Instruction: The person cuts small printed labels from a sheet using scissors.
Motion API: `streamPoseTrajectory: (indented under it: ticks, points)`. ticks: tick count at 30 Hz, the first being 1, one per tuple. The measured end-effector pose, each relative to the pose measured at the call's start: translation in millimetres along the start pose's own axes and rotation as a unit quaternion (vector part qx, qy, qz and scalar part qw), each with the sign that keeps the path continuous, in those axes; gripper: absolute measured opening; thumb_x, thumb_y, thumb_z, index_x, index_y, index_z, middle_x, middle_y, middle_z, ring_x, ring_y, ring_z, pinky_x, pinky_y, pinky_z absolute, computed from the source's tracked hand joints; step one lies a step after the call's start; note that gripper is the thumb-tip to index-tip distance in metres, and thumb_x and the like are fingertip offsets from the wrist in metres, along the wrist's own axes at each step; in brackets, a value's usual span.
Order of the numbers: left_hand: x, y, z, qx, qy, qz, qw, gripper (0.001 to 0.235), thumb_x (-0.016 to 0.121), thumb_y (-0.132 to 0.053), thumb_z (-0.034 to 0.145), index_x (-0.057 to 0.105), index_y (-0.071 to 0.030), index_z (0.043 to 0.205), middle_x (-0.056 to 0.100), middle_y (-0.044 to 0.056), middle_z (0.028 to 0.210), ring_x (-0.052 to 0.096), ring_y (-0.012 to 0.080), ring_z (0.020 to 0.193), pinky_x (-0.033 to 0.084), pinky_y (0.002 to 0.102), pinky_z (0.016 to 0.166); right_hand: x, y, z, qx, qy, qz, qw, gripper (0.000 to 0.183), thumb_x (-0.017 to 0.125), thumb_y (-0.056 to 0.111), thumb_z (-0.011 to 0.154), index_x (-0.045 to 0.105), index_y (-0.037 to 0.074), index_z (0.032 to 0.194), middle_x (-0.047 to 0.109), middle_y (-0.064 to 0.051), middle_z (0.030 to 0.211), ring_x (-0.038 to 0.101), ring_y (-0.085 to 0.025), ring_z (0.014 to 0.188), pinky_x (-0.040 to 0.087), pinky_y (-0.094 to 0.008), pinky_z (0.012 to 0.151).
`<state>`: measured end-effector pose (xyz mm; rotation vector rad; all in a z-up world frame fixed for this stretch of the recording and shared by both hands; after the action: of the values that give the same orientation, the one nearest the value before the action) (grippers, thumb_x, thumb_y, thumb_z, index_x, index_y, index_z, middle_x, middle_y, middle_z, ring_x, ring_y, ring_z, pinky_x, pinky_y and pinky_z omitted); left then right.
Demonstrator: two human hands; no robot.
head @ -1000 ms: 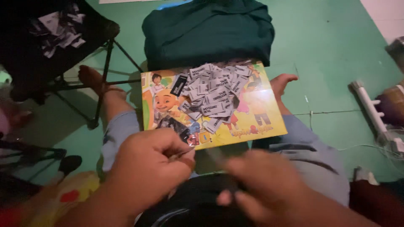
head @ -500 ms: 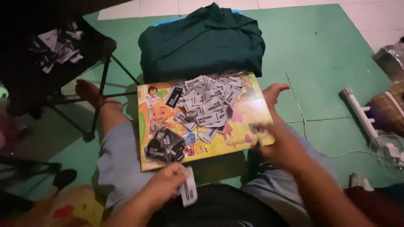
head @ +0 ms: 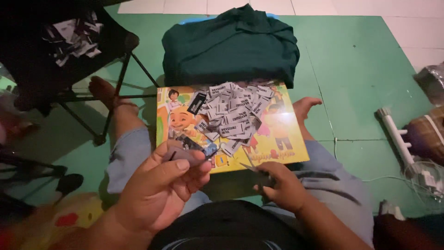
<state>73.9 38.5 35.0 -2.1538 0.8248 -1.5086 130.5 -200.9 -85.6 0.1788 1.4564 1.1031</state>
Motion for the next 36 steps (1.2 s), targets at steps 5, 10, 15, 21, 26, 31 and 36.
streamPoseTrajectory:
  ticks: [5, 10, 15, 21, 26, 31, 36]
  points:
    - [16.2, 18.6, -1.0, 0.005, 0.033, -0.03, 0.999, 0.015, 0.056, 0.004, 0.078, 0.049, -0.007, 0.086, 0.055, 0.014, 0.088, 0.061, 0.032, 0.087, 0.054, 0.039, 0.072, -18.9, 28.2, 4.4, 0.065, 0.009, 0.298, 0.952, 0.047, 0.075, 0.025, 0.071, 0.057, 0.01, 0.112, 0.059, -0.006, 0.109, 0.058, -0.02, 0.105, 0.043, -0.034, 0.088]
    - [23.2, 53.7, -5.2, -0.051, 0.028, -0.017, 0.998, 0.008, 0.057, -0.008, 0.083, 0.053, -0.007, 0.089, 0.056, 0.014, 0.082, 0.061, 0.0305, 0.082, 0.054, 0.044, 0.057, -55.3, 109.2, 21.9, 0.034, 0.077, 0.485, 0.87, 0.05, 0.075, 0.034, 0.075, 0.055, 0.006, 0.111, 0.056, -0.004, 0.1, 0.055, -0.017, 0.101, 0.044, -0.033, 0.087]
    - [26.8, 69.6, -10.0, -0.121, -0.02, 0.031, 0.992, 0.008, 0.052, -0.01, 0.087, 0.045, -0.007, 0.089, 0.06, 0.025, 0.089, 0.057, 0.0343, 0.08, 0.053, 0.046, 0.066, -79.1, 156.2, 20.0, -0.082, 0.089, 0.439, 0.89, 0.057, 0.076, 0.035, 0.077, 0.05, 0.002, 0.115, 0.054, -0.01, 0.108, 0.053, -0.022, 0.106, 0.041, -0.036, 0.093]
    - [35.5, 69.7, -11.1, -0.092, 0.01, 0.054, 0.994, 0.008, 0.051, -0.008, 0.087, 0.043, -0.008, 0.086, 0.064, 0.029, 0.09, 0.064, 0.0322, 0.086, 0.055, 0.042, 0.066, -66.1, 147.5, 19.8, -0.087, 0.032, 0.523, 0.847, 0.04, 0.075, 0.015, 0.078, 0.049, 0.007, 0.108, 0.055, -0.012, 0.108, 0.049, -0.025, 0.116, 0.038, -0.043, 0.099]
    - [32.0, 72.4, -14.6, -0.135, -0.024, 0.041, 0.99, 0.012, 0.05, -0.013, 0.086, 0.043, -0.008, 0.094, 0.066, 0.03, 0.093, 0.064, 0.0369, 0.085, 0.053, 0.045, 0.065, -53.7, 119.9, 20.1, -0.015, 0.0, 0.556, 0.831, 0.046, 0.077, 0.01, 0.073, 0.048, 0.007, 0.108, 0.054, -0.02, 0.119, 0.053, -0.027, 0.114, 0.045, -0.041, 0.092]
    - [29.1, 74.6, -15.6, -0.148, -0.047, 0.034, 0.987, 0.017, 0.046, -0.016, 0.087, 0.042, -0.007, 0.101, 0.063, 0.032, 0.093, 0.061, 0.042, 0.083, 0.051, 0.048, 0.064, -50.5, 124.3, 18.5, 0.004, 0.044, 0.599, 0.799, 0.055, 0.081, 0.017, 0.075, 0.046, 0.008, 0.117, 0.054, -0.018, 0.12, 0.054, -0.03, 0.114, 0.049, -0.046, 0.087]
    - [31.5, 79.0, -13.4, -0.141, -0.037, 0.052, 0.988, 0.008, 0.047, -0.015, 0.088, 0.043, -0.011, 0.095, 0.067, 0.029, 0.096, 0.066, 0.0404, 0.076, 0.053, 0.041, 0.057, -53.6, 143.5, 20.3, -0.074, 0.067, 0.602, 0.792, 0.033, 0.066, 0.008, 0.086, 0.045, 0.01, 0.112, 0.045, -0.012, 0.084, 0.049, -0.021, 0.085, 0.047, -0.033, 0.067]
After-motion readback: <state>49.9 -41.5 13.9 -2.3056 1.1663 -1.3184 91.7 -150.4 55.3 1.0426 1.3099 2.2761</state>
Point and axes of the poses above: each hand's wrist, its own z-axis towards the middle knuckle, its own x-axis out of the palm, y = z × x, the point moved 8 cm from there along z, towards the middle knuckle
